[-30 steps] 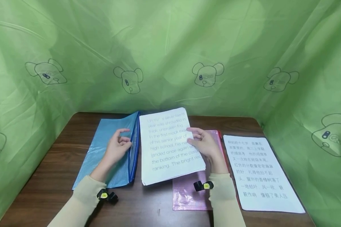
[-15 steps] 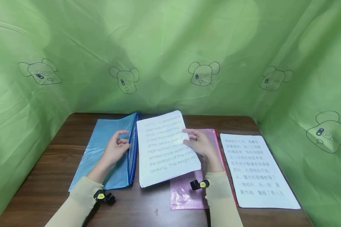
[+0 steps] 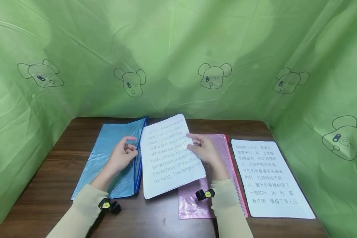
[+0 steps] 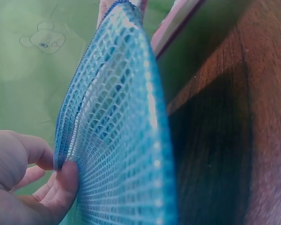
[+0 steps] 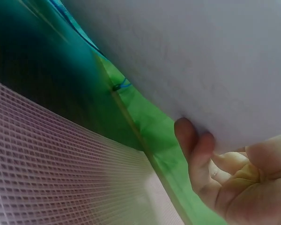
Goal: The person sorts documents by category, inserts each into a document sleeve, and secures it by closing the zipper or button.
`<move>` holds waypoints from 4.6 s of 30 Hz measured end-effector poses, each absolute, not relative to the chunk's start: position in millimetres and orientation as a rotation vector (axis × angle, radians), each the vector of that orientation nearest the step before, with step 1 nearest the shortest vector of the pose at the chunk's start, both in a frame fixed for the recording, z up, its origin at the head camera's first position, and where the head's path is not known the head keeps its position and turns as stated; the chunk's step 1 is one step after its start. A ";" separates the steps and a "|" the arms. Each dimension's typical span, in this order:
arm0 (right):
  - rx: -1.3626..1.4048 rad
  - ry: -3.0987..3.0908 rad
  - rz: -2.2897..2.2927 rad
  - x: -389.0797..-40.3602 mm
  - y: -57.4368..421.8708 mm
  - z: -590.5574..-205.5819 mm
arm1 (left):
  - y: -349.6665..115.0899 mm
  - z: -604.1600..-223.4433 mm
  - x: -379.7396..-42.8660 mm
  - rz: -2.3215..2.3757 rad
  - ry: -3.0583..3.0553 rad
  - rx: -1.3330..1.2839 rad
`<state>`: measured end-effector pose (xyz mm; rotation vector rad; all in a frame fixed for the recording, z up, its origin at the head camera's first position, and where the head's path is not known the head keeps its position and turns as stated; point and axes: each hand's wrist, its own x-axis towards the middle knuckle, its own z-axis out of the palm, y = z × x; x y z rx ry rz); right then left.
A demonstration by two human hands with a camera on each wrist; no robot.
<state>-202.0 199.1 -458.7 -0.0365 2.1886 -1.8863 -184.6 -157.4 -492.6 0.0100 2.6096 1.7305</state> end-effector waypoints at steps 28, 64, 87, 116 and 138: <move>-0.032 2.318 -1.887 -200.2 178.1 -457.6 | -149.9 -482.3 -177.9 1.580 2.654 0.072; -0.132 2.612 -1.819 -190.8 145.3 -452.3 | -140.8 -477.3 -175.9 1.545 2.785 0.005; -0.097 2.624 -1.858 -181.4 117.7 -461.5 | -140.4 -478.7 -175.9 1.586 2.779 -0.008; -0.175 2.616 -1.948 -169.4 87.4 -476.5 | -133.1 -473.2 -170.8 1.611 2.830 0.008; -0.177 2.518 -1.910 -164.9 79.1 -480.2 | -128.9 -472.0 -167.1 1.632 2.813 0.070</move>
